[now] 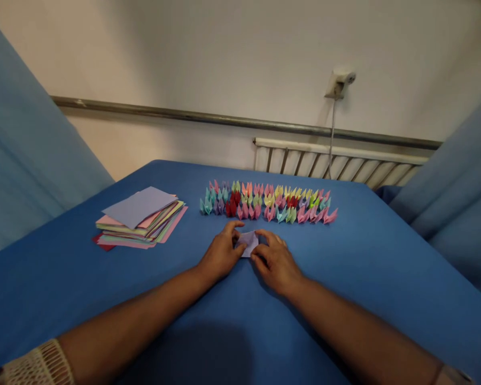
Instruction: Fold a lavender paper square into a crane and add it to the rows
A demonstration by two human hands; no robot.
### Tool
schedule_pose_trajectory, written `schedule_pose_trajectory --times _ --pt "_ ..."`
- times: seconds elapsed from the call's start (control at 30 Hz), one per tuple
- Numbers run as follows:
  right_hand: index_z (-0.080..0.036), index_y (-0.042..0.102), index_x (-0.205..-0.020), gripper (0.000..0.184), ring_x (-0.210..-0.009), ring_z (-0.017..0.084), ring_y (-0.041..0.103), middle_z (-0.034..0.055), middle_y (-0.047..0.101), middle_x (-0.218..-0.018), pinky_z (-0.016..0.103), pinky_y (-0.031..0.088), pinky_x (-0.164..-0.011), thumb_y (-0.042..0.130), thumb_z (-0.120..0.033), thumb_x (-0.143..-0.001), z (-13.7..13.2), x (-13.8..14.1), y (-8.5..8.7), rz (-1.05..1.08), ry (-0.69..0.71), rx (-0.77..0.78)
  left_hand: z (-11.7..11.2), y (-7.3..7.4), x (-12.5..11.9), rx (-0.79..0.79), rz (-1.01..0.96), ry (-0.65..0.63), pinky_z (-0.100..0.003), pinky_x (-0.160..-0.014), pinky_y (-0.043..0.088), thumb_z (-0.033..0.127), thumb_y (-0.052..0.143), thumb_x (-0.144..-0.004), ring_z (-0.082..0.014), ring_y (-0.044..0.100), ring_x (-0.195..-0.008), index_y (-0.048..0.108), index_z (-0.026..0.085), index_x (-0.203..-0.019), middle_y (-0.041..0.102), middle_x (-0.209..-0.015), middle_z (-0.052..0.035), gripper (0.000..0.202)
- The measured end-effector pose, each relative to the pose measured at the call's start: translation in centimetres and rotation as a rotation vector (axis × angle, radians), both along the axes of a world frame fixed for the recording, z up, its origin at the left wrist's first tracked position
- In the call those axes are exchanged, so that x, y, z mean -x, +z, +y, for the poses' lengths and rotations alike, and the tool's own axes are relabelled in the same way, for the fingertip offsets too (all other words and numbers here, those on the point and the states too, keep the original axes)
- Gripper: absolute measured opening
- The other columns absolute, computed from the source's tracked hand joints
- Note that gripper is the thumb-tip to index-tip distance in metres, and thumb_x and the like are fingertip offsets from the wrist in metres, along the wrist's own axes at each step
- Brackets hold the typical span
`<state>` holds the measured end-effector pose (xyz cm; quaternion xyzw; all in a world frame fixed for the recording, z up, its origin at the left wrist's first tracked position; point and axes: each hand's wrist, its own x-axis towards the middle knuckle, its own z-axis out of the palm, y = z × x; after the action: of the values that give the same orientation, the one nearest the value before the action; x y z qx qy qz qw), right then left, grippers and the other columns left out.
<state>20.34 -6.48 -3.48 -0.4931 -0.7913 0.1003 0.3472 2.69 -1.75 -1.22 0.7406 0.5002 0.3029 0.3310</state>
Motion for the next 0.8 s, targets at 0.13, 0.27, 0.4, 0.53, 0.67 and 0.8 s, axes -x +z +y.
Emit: schedule_pose_trajectory --times 0.13,0.27,0.4,0.53,0.67,0.8 --pt "-0.023 0.059 -0.106 0.02 -0.12 0.026 0.05 0.0107 0.052 -0.131 0.047 0.04 -0.098 0.058 -0.023 -0.086 0.3 -0.5 0.6 0.26 -0.124 -0.15 1.1 1.6 -0.4 0.16 -0.282 -0.121 -0.029 -0.065 0.049 0.016 0.061 -0.074 -0.0174 0.062 -0.074 0.038 0.014 -0.131 0.062 -0.085 -0.0033 0.063" --pt "-0.022 0.052 -0.114 0.039 -0.086 0.02 0.061 0.0066 0.063 -0.104 0.036 0.05 -0.076 0.067 -0.033 -0.079 0.7 -0.3 0.2 0.547 -0.112 0.078 1.1 2.6 0.1 0.157 -0.198 -0.316 -0.029 -0.066 0.049 0.016 0.064 -0.074 -0.0166 0.06 -0.075 0.04 0.017 -0.136 0.063 -0.089 -0.0047 0.066" --pt "-0.02 0.057 -0.092 0.028 -0.062 0.014 0.057 -0.0009 0.061 -0.074 0.028 0.048 -0.06 0.069 -0.036 -0.073 1.4 0.3 -0.7 0.806 -0.026 0.424 0.5 2.1 0.3 0.105 -0.149 -0.33 -0.03 -0.074 0.051 0.013 0.07 -0.069 -0.0182 0.061 -0.088 0.045 0.023 -0.135 0.061 -0.108 -0.0064 0.072" --pt "-0.02 0.052 -0.073 0.029 -0.048 0.01 0.051 -0.0055 0.056 -0.056 0.023 0.041 -0.047 0.072 -0.039 -0.066 1.8 0.3 -1.0 0.872 0.036 0.631 0.6 0.9 -0.1 0.252 -0.414 -0.111 -0.024 -0.059 0.049 0.017 0.072 -0.068 -0.0102 0.059 -0.07 0.04 0.021 -0.136 0.054 -0.118 -0.0095 0.075" --pt "-0.019 0.053 -0.087 0.024 -0.042 0.013 0.052 -0.0058 0.055 -0.052 0.024 0.038 -0.04 0.065 -0.036 -0.074 1.5 -0.3 -0.8 0.665 -0.046 0.731 0.9 -0.2 -0.2 0.27 -0.47 -0.038 -0.022 -0.059 0.048 0.017 0.072 -0.068 -0.0061 0.056 -0.064 0.046 0.018 -0.128 0.055 -0.113 -0.0078 0.065" --pt "-0.02 0.054 -0.107 0.029 -0.074 0.02 0.063 0.006 0.065 -0.091 0.036 0.052 -0.069 0.06 -0.024 -0.079 0.6 -1.0 0.3 0.322 -0.191 0.215 1.1 -1.2 -0.2 0.229 -0.307 -0.175 -0.024 -0.06 0.049 0.015 0.069 -0.07 -0.0082 0.057 -0.067 0.044 0.02 -0.131 0.058 -0.112 -0.0069 0.066"
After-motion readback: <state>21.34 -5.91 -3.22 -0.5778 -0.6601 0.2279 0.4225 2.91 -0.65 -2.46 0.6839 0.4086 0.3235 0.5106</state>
